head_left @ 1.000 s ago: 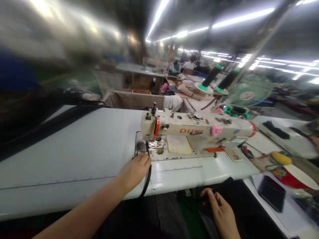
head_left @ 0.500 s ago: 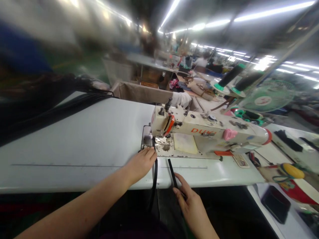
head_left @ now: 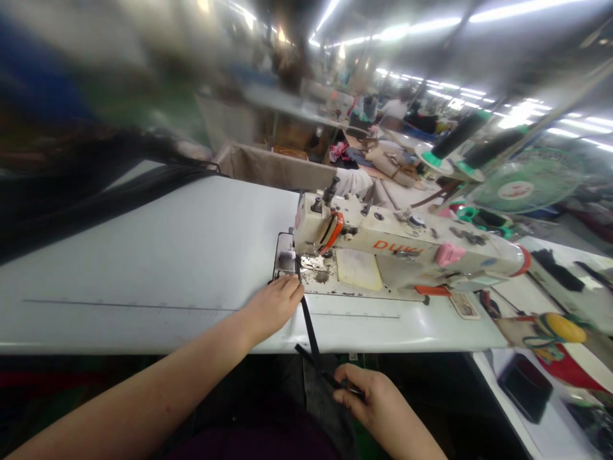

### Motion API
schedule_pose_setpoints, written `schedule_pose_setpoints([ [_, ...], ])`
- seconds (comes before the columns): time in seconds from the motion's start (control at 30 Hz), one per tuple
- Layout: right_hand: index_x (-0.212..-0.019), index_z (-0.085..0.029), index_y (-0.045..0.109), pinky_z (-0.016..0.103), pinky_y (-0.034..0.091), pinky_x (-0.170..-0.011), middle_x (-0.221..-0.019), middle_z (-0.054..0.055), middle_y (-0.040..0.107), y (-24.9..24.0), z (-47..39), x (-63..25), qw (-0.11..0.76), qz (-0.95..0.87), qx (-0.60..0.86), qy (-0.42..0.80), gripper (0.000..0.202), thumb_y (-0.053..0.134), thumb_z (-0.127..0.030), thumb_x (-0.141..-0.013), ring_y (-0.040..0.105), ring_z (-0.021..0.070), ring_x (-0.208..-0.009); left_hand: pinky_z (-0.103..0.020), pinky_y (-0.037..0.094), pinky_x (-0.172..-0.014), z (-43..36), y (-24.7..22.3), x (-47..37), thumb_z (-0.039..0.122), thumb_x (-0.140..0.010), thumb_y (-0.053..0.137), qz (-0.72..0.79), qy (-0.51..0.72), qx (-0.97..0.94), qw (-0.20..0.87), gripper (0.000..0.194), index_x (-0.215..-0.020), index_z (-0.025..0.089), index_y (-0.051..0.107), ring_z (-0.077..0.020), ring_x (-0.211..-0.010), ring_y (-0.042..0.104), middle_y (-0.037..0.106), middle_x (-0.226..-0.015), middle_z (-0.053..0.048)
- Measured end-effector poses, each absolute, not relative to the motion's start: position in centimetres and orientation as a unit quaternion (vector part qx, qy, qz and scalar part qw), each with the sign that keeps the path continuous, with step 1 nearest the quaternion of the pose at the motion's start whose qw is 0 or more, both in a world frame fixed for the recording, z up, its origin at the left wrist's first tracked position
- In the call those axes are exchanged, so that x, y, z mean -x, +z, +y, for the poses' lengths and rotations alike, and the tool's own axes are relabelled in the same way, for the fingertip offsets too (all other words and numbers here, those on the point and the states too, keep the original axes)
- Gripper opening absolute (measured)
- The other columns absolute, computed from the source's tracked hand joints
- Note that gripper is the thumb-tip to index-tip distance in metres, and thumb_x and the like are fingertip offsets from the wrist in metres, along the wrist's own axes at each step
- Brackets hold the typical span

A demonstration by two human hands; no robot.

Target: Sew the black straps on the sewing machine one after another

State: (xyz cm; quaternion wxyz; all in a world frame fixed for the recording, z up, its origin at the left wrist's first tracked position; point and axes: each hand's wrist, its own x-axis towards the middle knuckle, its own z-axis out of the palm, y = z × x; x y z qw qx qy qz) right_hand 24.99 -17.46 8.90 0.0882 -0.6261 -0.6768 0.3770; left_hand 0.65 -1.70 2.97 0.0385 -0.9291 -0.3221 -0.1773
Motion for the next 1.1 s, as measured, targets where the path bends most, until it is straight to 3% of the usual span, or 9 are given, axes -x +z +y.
schedule_pose_setpoints([
  [0.1,-0.088,-0.024,0.07,0.022,0.044,-0.062,-0.074,-0.003,0.067,9.2,-17.5,-26.2,0.108,-0.645,0.641,0.402,0.008,0.064,-0.029,-0.091,0.062,0.0153,-0.067,-0.042,0.047,-0.113,-1.7,2.9,-0.7,0.004,-0.096,0.043,-0.324,-0.179,0.928,0.047,0.031,-0.118,0.012,0.062,-0.0252,-0.121,0.064,0.066,-0.124,-0.014],
  [0.27,-0.121,-0.023,0.071,0.027,0.053,-0.073,-0.09,0.003,0.073,9.0,-17.3,-26.2,0.197,-0.588,0.635,0.46,0.036,0.055,-0.046,-0.098,0.067,0.0187,-0.076,-0.043,0.049,-0.111,-1.7,3.0,-0.7,0.003,-0.096,0.044,-0.324,-0.182,0.927,0.049,0.03,-0.117,0.011,0.063,-0.0265,-0.12,0.065,0.066,-0.124,-0.016],
  [0.37,-0.132,-0.019,0.068,0.03,0.055,-0.071,-0.076,0.003,0.07,7.7,-16.8,-25.5,0.238,-0.567,0.665,0.425,0.052,0.055,-0.054,-0.096,0.066,0.0208,-0.072,-0.041,0.051,-0.11,-1.7,3.3,-0.8,0.004,-0.096,0.046,-0.316,-0.188,0.928,0.066,0.028,-0.117,0.01,0.063,-0.0264,-0.118,0.066,0.068,-0.122,-0.017],
  [0.47,-0.134,-0.016,0.068,0.031,0.056,-0.069,-0.066,0.001,0.066,6.2,-16.2,-24.9,0.266,-0.563,0.685,0.378,0.06,0.055,-0.059,-0.094,0.064,0.0207,-0.066,-0.038,0.052,-0.108,-1.7,3.4,-0.8,0.007,-0.096,0.05,-0.313,-0.197,0.925,0.084,0.024,-0.116,0.009,0.064,-0.0254,-0.115,0.067,0.069,-0.119,-0.016],
  [0.6,-0.136,-0.016,0.067,0.029,0.055,-0.069,-0.071,0.002,0.068,5.1,-15.4,-24.5,0.285,-0.568,0.692,0.343,0.065,0.058,-0.063,-0.092,0.065,0.0198,-0.066,-0.037,0.051,-0.109,-1.8,3.3,-0.9,0.011,-0.098,0.051,-0.321,-0.198,0.921,0.091,0.021,-0.114,0.012,0.064,-0.0235,-0.115,0.067,0.069,-0.12,-0.014],
  [0.8,-0.145,-0.013,0.058,0.028,0.053,-0.067,-0.073,0.002,0.069,5.0,-14.1,-23.8,0.306,-0.551,0.69,0.358,0.073,0.054,-0.064,-0.094,0.065,0.0195,-0.066,-0.037,0.05,-0.11,-1.7,3.2,-1.2,0.015,-0.099,0.052,-0.327,-0.213,0.918,0.066,0.021,-0.117,0.012,0.063,-0.0228,-0.116,0.066,0.068,-0.121,-0.015],
  [1.1,-0.145,-0.013,0.058,0.03,0.053,-0.072,-0.074,0.002,0.067,4.3,-13.3,-22.9,0.311,-0.543,0.694,0.356,0.083,0.052,-0.075,-0.091,0.065,0.0216,-0.072,-0.034,0.05,-0.11,-1.8,3.2,-1.2,0.012,-0.098,0.052,-0.332,-0.224,0.914,0.065,0.02,-0.113,0.013,0.064,-0.0218,-0.116,0.067,0.069,-0.119,-0.014],
])
